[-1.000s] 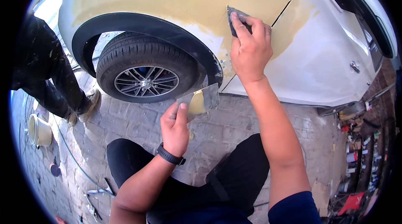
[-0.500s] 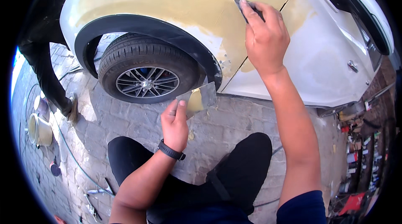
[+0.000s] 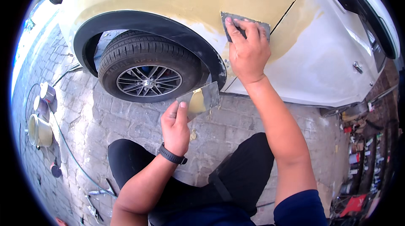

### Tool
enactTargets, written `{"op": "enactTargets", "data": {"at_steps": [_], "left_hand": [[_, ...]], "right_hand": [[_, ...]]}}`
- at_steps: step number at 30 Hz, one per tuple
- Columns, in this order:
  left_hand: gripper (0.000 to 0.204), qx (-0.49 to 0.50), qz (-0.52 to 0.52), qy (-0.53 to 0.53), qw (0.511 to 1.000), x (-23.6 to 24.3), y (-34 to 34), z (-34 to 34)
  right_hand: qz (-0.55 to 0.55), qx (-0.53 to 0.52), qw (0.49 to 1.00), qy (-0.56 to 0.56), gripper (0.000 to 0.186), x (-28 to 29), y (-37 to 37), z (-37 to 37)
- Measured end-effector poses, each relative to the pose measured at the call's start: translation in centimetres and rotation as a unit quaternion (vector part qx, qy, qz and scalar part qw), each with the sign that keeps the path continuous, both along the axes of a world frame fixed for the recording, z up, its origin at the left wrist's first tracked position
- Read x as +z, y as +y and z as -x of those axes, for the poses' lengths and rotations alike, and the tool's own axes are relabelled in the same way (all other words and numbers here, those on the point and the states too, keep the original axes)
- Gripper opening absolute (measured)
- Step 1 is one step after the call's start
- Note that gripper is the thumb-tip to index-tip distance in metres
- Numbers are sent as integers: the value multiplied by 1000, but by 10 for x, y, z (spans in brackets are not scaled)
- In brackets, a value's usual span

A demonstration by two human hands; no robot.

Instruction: The person applies a yellowish body filler to the side panel of a white car using a metal spreader. They repeatedly transfer filler from a larger metal plate to the spreader and smooth the material over the car's surface near the wheel arch and door seam.

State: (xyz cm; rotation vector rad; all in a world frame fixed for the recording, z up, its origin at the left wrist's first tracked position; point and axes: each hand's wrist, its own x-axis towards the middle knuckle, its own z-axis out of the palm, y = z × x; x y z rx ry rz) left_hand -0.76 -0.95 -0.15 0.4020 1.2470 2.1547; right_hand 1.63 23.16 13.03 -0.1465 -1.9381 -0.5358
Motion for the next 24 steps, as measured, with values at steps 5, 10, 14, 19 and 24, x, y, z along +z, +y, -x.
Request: {"op": "enactTargets", "data": {"at_steps": [5,10,14,19,24], "left_hand": [[30,7,25,13,1000,-7,0,1],[31,6,13,26,1000,-6,5,-1],[31,3,13,28,1000,-8,10,0],[30,-5,18,26,999,-9,10,-1],[29,-2,6,18,1000,-8,3,-2]], "right_hand": [[70,5,994,-79,34,-40,-21,-34],[37,6,999,-34,44,32,-13,-39],[-75,1,997,-15,30,94,9,-14],[-67,-3,998,-20,43,94,12,15],[-25,-11,1000,-4,34,58,4,17]]}}
